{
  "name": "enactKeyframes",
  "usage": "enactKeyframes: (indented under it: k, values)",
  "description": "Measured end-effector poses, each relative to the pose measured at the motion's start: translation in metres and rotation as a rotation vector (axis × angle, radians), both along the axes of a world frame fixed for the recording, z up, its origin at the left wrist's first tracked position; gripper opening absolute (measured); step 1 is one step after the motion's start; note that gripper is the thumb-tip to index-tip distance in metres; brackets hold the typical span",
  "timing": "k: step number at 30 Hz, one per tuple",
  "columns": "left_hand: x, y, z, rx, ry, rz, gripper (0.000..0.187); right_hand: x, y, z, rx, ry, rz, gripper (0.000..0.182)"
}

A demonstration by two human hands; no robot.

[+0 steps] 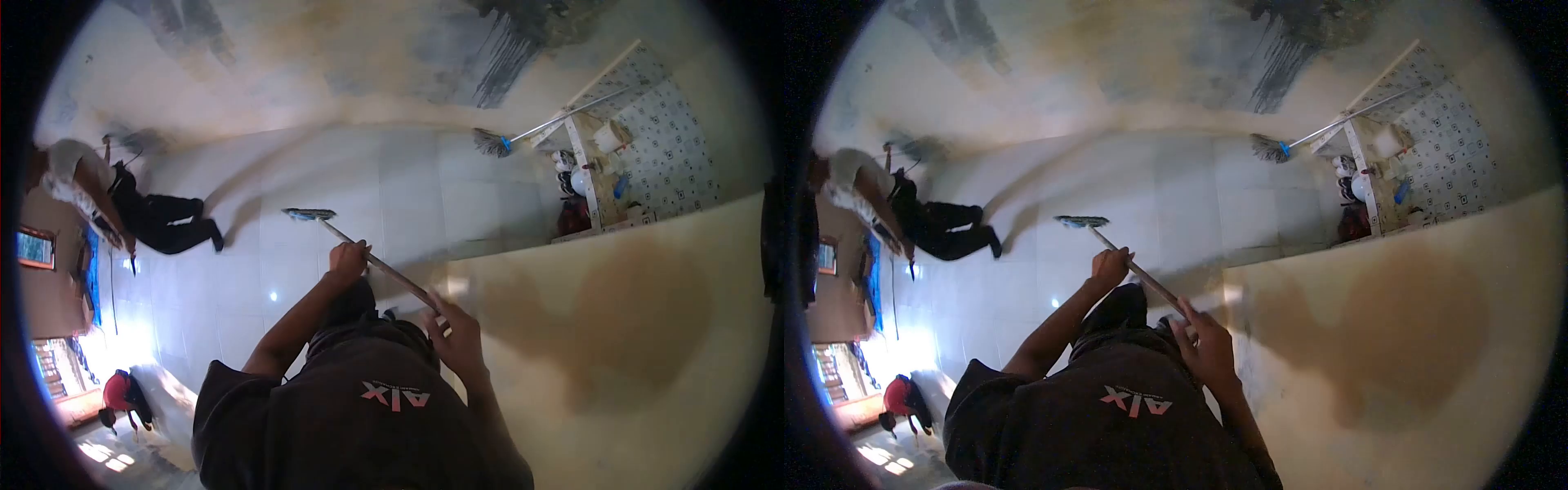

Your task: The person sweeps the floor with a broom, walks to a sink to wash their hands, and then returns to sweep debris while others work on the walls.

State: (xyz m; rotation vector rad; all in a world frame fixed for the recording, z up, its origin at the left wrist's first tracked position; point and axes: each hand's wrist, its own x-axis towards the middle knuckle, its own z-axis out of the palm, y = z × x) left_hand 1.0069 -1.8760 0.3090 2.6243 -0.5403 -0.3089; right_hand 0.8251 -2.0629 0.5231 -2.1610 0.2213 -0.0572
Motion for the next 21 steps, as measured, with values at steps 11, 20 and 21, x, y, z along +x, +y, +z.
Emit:
enactKeyframes:
  k: [11,20,21]
  values:
    - [0.235,-0.155,0.013,0.293,0.173,-0.354,0.028,0.230,-0.109,0.002,-0.276,0.255,-0.277,0.037]
    - [0.337,-0.334,-0.009,0.396,0.098,-0.822,0.024,0.312,-0.234,-0.009,-0.176,0.114,-0.589,0.026]
    - [0.346,-0.354,-0.016,0.381,0.105,-0.836,0.025,0.319,-0.254,-0.011,-0.160,0.127,-0.606,0.026]
